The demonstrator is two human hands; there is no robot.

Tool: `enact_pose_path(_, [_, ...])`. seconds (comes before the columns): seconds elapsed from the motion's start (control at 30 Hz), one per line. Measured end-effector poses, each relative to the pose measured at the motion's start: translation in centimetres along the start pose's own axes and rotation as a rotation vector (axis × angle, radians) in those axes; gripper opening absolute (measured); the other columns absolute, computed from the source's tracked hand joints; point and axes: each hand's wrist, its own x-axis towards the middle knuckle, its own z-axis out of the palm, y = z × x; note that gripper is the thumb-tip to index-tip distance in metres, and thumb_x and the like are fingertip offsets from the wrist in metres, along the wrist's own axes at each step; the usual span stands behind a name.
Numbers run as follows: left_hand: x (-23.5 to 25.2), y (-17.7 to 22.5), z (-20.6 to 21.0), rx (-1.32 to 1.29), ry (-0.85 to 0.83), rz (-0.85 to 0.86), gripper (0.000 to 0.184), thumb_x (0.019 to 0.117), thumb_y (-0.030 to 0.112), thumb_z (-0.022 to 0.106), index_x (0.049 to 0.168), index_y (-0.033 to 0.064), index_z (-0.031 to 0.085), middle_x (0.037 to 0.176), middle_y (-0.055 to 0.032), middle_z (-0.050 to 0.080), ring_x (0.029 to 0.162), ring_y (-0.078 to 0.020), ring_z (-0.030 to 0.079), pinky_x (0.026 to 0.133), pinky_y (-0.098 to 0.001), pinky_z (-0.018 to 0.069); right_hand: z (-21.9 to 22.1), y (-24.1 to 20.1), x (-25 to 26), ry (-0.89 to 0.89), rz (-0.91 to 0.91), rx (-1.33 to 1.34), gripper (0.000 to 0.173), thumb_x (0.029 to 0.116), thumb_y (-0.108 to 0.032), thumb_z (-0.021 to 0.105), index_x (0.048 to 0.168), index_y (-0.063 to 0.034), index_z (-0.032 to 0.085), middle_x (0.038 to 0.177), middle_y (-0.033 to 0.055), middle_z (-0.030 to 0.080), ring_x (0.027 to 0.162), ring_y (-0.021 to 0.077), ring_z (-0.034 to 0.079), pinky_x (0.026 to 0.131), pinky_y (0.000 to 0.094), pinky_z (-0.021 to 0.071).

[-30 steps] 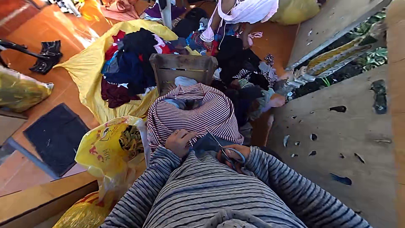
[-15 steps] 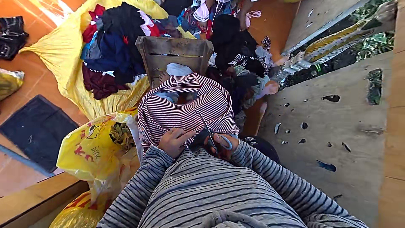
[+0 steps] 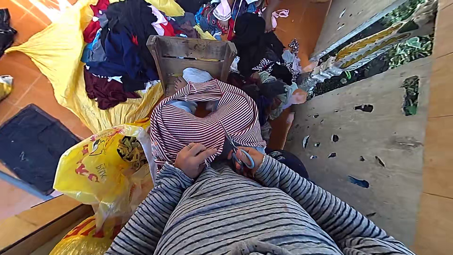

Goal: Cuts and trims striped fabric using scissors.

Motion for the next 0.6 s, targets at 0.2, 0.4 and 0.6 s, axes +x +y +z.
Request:
enact_pose_path(0.2, [-0.1, -0.2, 0.1, 0.005, 0.020, 0.034, 0.028, 0.0968, 0.015, 0.053, 0.111, 0.0188, 0.077, 0.087, -0.0090, 0.069, 0.082, -0.0230, 0.066, 0.074, -0.0303, 0.0540, 0.1, -1.1, 1.7, -0.024, 0.050, 0.013, 0.041, 0.1040, -0.045, 0.041, 0.110, -0.0071, 0.056, 0.065, -0.0043, 0.064, 0.052, 0.0076, 0.063, 0.046, 0.0214, 0.0517])
enact_pose_path(0.4, [0.2, 0.1, -0.4, -0.096, -0.118, -0.031, 0.027, 0.0904, 0.015, 0.061, 0.111, 0.0180, 0.078, 0.093, -0.0111, 0.072, 0.086, -0.0260, 0.069, 0.075, -0.0362, 0.0569, 0.1, -1.6, 1.1, 0.030, -0.002, -0.055, 0.024, 0.1000, -0.033, 0.055, 0.100, -0.0091, 0.060, 0.057, -0.0075, 0.060, 0.047, 0.0040, 0.059, 0.046, 0.0195, 0.0495])
enact_pose_path(0.6, [7.7, -2.6, -4.2, -0.709, -0.433, -0.463, 0.047, 0.0921, 0.010, 0.059, 0.137, -0.0030, 0.058, 0.138, -0.0171, 0.061, 0.120, -0.0206, 0.062, 0.102, -0.0367, 0.0513, -0.1, -1.1, 1.5, 0.046, -0.019, -0.013, 0.023, 0.1000, -0.030, 0.056, 0.099, -0.0083, 0.062, 0.056, -0.0058, 0.062, 0.046, 0.0047, 0.060, 0.044, 0.0196, 0.0495])
